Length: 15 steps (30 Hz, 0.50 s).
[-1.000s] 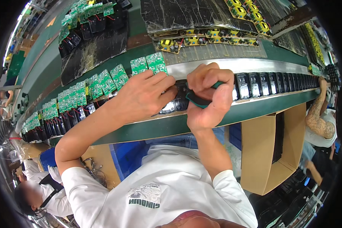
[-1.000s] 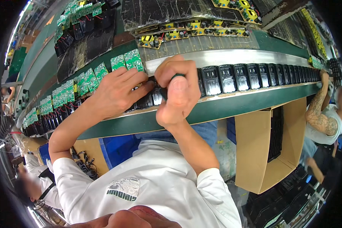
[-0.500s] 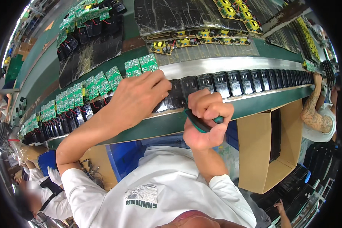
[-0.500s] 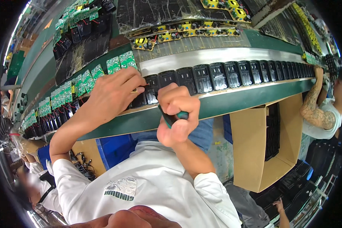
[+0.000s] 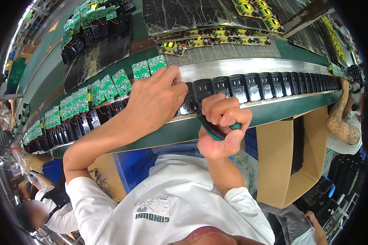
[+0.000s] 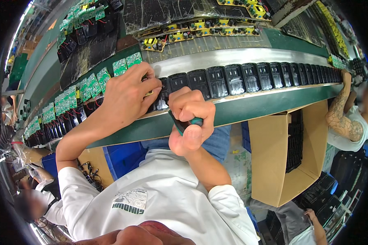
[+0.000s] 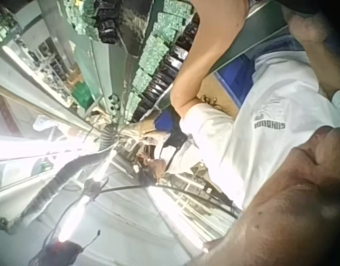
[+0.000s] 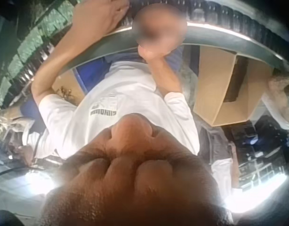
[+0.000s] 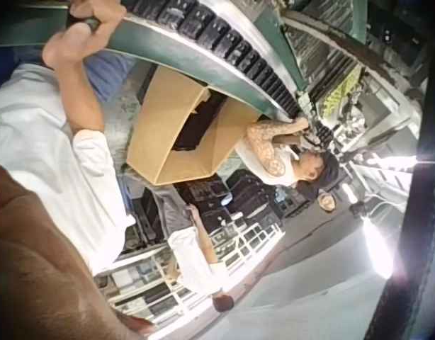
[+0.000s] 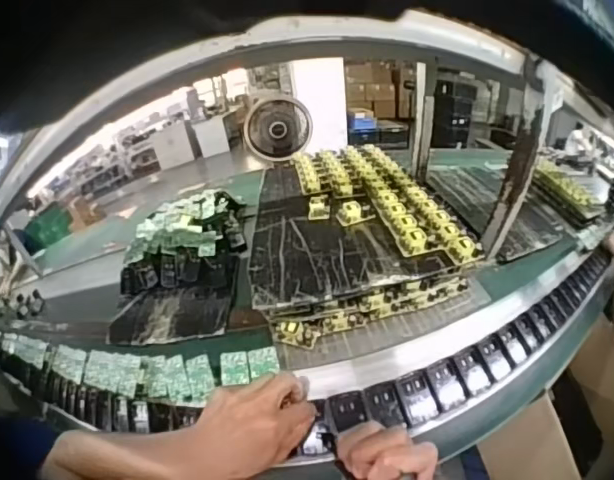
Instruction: Assembling and screwing components onto printed circuit boards on an assembly line.
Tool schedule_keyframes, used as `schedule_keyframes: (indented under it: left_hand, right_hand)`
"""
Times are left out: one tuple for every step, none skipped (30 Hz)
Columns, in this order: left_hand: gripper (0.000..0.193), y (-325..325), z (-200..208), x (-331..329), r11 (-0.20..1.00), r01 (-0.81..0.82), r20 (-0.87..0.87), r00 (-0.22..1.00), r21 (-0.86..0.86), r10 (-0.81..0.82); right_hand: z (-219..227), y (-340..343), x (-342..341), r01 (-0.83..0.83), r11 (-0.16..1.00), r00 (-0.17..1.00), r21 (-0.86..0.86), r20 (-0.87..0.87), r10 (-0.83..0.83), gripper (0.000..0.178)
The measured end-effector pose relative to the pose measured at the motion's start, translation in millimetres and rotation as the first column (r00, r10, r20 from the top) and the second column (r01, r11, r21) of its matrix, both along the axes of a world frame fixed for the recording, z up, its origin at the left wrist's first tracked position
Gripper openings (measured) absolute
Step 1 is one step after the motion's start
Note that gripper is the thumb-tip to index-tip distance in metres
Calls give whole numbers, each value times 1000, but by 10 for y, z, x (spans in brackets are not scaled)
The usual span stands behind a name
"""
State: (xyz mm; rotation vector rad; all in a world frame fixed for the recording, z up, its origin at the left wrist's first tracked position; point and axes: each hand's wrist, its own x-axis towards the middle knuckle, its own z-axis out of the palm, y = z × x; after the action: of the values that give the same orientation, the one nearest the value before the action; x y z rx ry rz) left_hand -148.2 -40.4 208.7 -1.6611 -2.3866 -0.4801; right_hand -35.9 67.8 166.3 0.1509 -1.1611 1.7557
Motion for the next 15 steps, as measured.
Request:
schedule_keyframes:
  left_hand:
    - [8, 0, 11, 3, 999, -17, 11, 1000, -35, 18]
    - [6, 0, 20, 5, 997, -34, 21, 999, -70, 36]
    - [6, -1, 26, 6, 993, -52, 31, 998, -105, 55]
    - [6, 2, 27, 4, 993, -53, 31, 998, -105, 56]
    - [6, 7, 26, -2, 992, -51, 31, 998, -111, 55]
    - [6, 13, 24, -11, 992, -49, 31, 998, -118, 53]
    - [6, 18, 23, -22, 991, -48, 31, 998, -123, 52]
    - [6, 20, 22, -31, 991, -47, 31, 998, -129, 52]
    - [6, 30, 25, -31, 991, -47, 32, 998, -128, 52]
    - [6, 41, 29, -31, 989, -50, 25, 998, -136, 54]
    - [6, 52, 34, -32, 988, -53, 18, 998, -143, 56]
    - [7, 60, 39, -32, 987, -55, 11, 998, -150, 57]
    - [7, 64, 43, -32, 986, -56, 4, 998, -157, 58]
    - [7, 66, 42, -49, 987, -54, 0, 998, -153, 55]
    - [8, 61, 33, -61, 990, -39, 13, 999, -139, 41]
  right_hand:
    - [1, -1, 3, 1, 1000, 1000, -1, 3, -1, 36]
    - [1, -3, 6, 2, 1000, 1000, -2, 6, -2, 36]
    - [1, -4, 5, 2, 1000, 1000, -3, 9, -2, 36]
    - [-1, -5, 4, 1, 1000, 1000, -2, 10, -1, 36]
    - [-7, -6, 2, 1, 1000, 1000, 8, 3, -1, 35]
    - [-13, -7, -2, 0, 1000, 1000, 18, -2, 0, 35]
    - [-18, -10, -9, 0, 1000, 1000, 29, -8, 1, 35]
    - [-19, -14, -20, -2, 999, 1000, 40, -14, 2, 35]
    - [-14, -11, -33, -2, 999, 1000, 40, -14, 2, 35]
    - [2, -4, -66, 9, 1000, 1000, 28, -3, -9, 35]
    - [22, 4, -109, 21, 1000, 1000, 16, 8, -21, 35]
    - [42, 13, -153, 33, 999, 999, 5, 18, -33, 34]
    - [58, 20, -187, 46, 999, 999, -7, 28, -46, 34]
    - [76, 33, -237, 49, 999, 999, -3, 24, -49, 34]
    - [95, 48, -286, 45, 999, 997, -5, 66, -45, 33]
